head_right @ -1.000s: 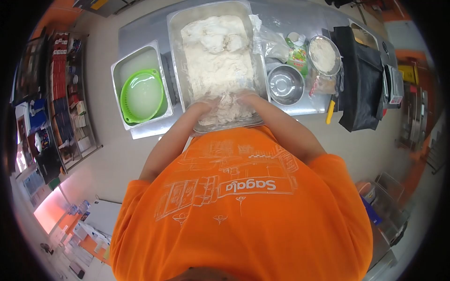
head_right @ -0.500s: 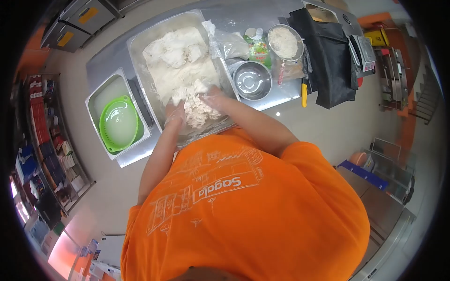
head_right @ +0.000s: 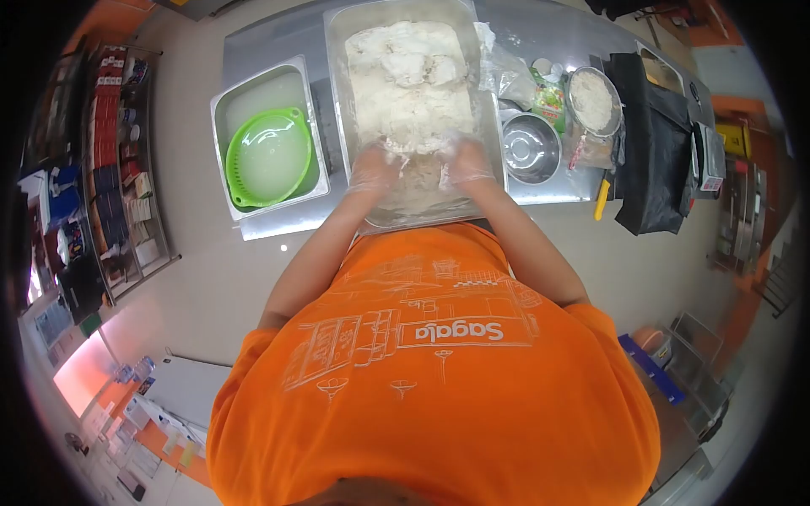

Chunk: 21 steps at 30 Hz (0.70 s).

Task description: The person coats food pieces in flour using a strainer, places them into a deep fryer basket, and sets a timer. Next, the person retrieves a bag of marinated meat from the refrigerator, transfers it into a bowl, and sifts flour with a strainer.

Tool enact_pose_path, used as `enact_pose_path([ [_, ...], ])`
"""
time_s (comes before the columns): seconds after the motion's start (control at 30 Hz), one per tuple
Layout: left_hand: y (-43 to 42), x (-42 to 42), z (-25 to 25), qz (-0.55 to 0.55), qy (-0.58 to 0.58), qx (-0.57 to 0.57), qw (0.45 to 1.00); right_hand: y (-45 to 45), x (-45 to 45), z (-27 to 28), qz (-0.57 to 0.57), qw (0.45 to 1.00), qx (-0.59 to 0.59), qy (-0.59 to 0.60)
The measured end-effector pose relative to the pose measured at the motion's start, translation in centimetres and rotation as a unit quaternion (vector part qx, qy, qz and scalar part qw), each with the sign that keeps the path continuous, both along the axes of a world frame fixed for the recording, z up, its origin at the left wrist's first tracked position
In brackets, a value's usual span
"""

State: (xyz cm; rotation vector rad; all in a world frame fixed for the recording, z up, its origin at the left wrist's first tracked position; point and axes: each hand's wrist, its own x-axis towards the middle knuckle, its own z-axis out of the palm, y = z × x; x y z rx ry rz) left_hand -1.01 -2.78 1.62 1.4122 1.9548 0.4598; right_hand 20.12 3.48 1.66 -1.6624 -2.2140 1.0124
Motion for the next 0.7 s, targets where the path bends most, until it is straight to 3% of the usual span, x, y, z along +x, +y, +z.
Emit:
enact_pose_path([
  [0.07,-0.2,-0.1,-0.1,-0.029,0.033,0.018,0.999,0.6,1.2,-3.9,0.071,0.996,0.041,-0.042],
  [0.2,0.8,-0.7,1.7,-0.128,0.06,-0.053,0.989,0.0,0.2,-2.4,0.033,0.991,0.037,-0.12],
  [0.3,0.6,-1.1,-0.9,-0.112,0.035,-0.045,0.992,1.3,-0.6,-0.2,0.234,0.932,0.007,-0.277],
  [0.4,1.3,-1.3,1.2,-0.085,-0.014,-0.12,0.989,2.4,0.5,-2.4,0.199,0.938,0.018,-0.283],
  [0.5,1.6,-0.9,2.1,-0.07,-0.042,-0.055,0.995,2.3,1.3,-1.2,0.191,0.962,0.071,-0.181],
  [0.6,1.4,-1.1,1.5,-0.152,-0.059,-0.106,0.981,2.6,-1.2,1.9,0.122,0.979,-0.059,-0.154],
  [0.7,-1.1,-1.1,-2.6,-0.24,0.036,-0.029,0.97,2.9,-3.0,1.7,0.276,0.942,0.028,-0.19],
])
